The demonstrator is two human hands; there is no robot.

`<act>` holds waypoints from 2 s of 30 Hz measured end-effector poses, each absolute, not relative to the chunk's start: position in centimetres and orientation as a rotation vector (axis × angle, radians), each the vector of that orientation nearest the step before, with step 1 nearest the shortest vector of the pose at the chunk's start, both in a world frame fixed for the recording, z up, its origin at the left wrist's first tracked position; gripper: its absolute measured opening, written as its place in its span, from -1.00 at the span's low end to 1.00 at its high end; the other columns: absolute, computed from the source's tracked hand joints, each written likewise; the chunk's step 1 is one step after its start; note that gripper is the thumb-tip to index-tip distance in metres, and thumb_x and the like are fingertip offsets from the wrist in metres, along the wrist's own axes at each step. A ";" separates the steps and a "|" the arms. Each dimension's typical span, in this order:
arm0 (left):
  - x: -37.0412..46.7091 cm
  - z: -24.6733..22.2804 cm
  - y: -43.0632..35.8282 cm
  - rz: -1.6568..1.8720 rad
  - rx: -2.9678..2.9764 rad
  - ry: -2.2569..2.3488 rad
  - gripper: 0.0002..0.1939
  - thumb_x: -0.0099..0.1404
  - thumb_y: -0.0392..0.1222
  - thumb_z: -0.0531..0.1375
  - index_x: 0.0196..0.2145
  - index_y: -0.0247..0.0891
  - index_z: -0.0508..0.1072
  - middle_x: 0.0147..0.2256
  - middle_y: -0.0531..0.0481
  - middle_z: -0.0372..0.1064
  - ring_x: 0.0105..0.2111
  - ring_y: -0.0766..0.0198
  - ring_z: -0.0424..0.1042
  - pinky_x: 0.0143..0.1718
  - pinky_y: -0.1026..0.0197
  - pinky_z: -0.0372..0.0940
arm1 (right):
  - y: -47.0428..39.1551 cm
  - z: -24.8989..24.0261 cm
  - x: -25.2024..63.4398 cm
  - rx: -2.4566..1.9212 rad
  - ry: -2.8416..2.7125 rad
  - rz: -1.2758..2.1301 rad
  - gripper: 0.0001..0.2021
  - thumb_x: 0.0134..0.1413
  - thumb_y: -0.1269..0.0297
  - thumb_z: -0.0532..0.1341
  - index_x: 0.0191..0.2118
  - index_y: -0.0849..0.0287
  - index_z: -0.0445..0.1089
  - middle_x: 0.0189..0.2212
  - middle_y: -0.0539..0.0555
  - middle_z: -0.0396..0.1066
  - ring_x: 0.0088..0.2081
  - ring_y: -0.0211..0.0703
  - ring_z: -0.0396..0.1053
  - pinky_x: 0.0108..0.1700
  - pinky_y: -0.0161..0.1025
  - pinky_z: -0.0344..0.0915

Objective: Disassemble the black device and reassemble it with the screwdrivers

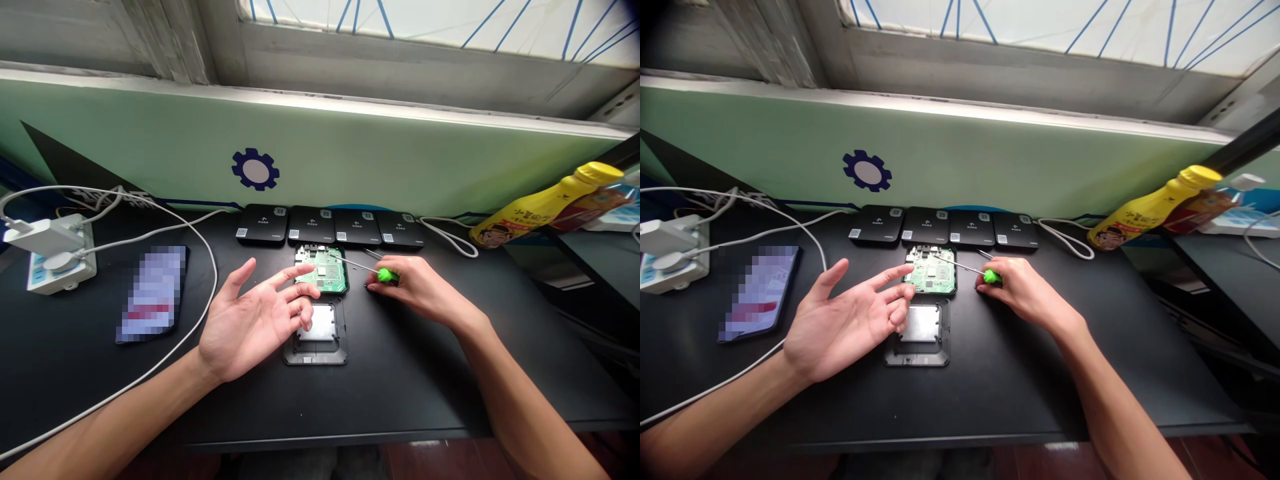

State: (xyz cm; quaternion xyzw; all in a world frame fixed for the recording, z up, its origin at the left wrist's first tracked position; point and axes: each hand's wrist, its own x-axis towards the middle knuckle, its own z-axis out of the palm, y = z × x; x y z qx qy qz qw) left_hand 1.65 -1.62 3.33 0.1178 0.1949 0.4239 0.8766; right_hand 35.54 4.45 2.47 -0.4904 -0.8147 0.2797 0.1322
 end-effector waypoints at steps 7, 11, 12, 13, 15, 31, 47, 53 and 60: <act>1.6 3.2 -1.7 0.884 0.253 0.411 -0.26 0.57 0.28 0.10 0.29 -0.48 0.49 -0.01 -0.39 0.46 -0.21 0.02 0.46 -0.10 0.02 0.47 | 4.1 2.0 34.7 -1.414 -2.402 0.713 -0.87 0.48 0.18 0.33 -0.11 0.04 0.64 -0.13 0.06 0.63 -0.15 -0.03 0.56 -0.08 -0.15 0.39; 1.7 3.3 -1.6 0.888 0.253 0.432 -0.27 0.59 0.28 0.06 0.28 -0.47 0.50 -0.02 -0.38 0.46 -0.22 0.01 0.46 -0.12 0.03 0.47 | 3.6 1.6 33.9 -1.454 -2.407 0.604 -0.81 0.53 0.16 0.28 -0.14 0.08 0.60 -0.18 0.09 0.57 -0.22 -0.05 0.50 -0.15 -0.15 0.32; 1.7 3.4 -1.6 0.889 0.252 0.436 -0.27 0.58 0.28 0.06 0.28 -0.46 0.50 -0.02 -0.38 0.46 -0.22 0.01 0.47 -0.12 0.03 0.47 | 3.5 1.4 33.8 -1.459 -2.403 0.583 -0.80 0.54 0.16 0.27 -0.15 0.08 0.60 -0.18 0.10 0.56 -0.23 -0.04 0.49 -0.16 -0.15 0.31; 1.7 3.4 -1.6 0.889 0.251 0.440 -0.28 0.58 0.28 0.07 0.28 -0.45 0.50 -0.03 -0.38 0.46 -0.22 0.01 0.47 -0.13 0.03 0.48 | 3.4 1.3 33.6 -1.462 -2.397 0.566 -0.79 0.54 0.16 0.26 -0.14 0.09 0.59 -0.18 0.11 0.55 -0.24 -0.04 0.48 -0.16 -0.14 0.30; 1.7 3.4 -1.6 0.891 0.245 0.441 -0.29 0.57 0.27 0.09 0.28 -0.45 0.50 -0.03 -0.38 0.46 -0.22 0.02 0.47 -0.13 0.03 0.48 | 3.3 1.1 33.3 -1.466 -2.384 0.534 -0.79 0.55 0.19 0.24 -0.13 0.09 0.59 -0.15 0.13 0.55 -0.24 -0.03 0.49 -0.14 -0.13 0.30; 1.6 3.3 -1.8 0.879 0.287 0.428 -0.25 0.60 0.31 0.00 0.24 -0.45 0.51 -0.09 -0.32 0.44 -0.32 0.10 0.40 -0.17 0.08 0.42 | 2.7 -1.3 30.7 -1.654 -2.073 0.285 -0.85 0.44 0.31 0.30 -0.14 0.11 0.65 -0.18 0.13 0.59 -0.19 0.04 0.56 -0.12 -0.11 0.34; 1.8 3.4 -1.9 0.856 0.314 0.424 -0.29 0.59 0.28 0.06 0.22 -0.47 0.53 -0.14 -0.30 0.44 -0.33 0.12 0.41 -0.20 0.11 0.41 | 2.9 -2.3 30.2 -1.608 -1.971 0.231 -0.86 0.40 0.35 0.29 -0.17 0.11 0.64 -0.14 0.14 0.62 -0.18 0.04 0.57 -0.12 -0.10 0.35; 1.7 3.4 -2.0 0.845 0.309 0.419 -0.34 0.57 0.24 0.12 0.22 -0.45 0.52 -0.15 -0.28 0.45 -0.33 0.12 0.42 -0.18 0.10 0.42 | 3.1 -1.0 30.7 -1.609 -1.857 0.210 -0.84 0.43 0.25 0.29 -0.13 0.10 0.65 -0.15 0.14 0.64 -0.23 0.01 0.56 -0.13 -0.09 0.37; 1.7 3.6 -2.1 0.839 0.304 0.433 -0.35 0.54 0.23 0.17 0.21 -0.45 0.53 -0.16 -0.29 0.46 -0.32 0.11 0.43 -0.18 0.10 0.43 | 3.7 0.0 32.5 -1.694 -1.890 0.294 -0.87 0.37 0.29 0.32 -0.17 0.10 0.67 -0.17 0.15 0.66 -0.16 0.06 0.59 -0.06 -0.08 0.40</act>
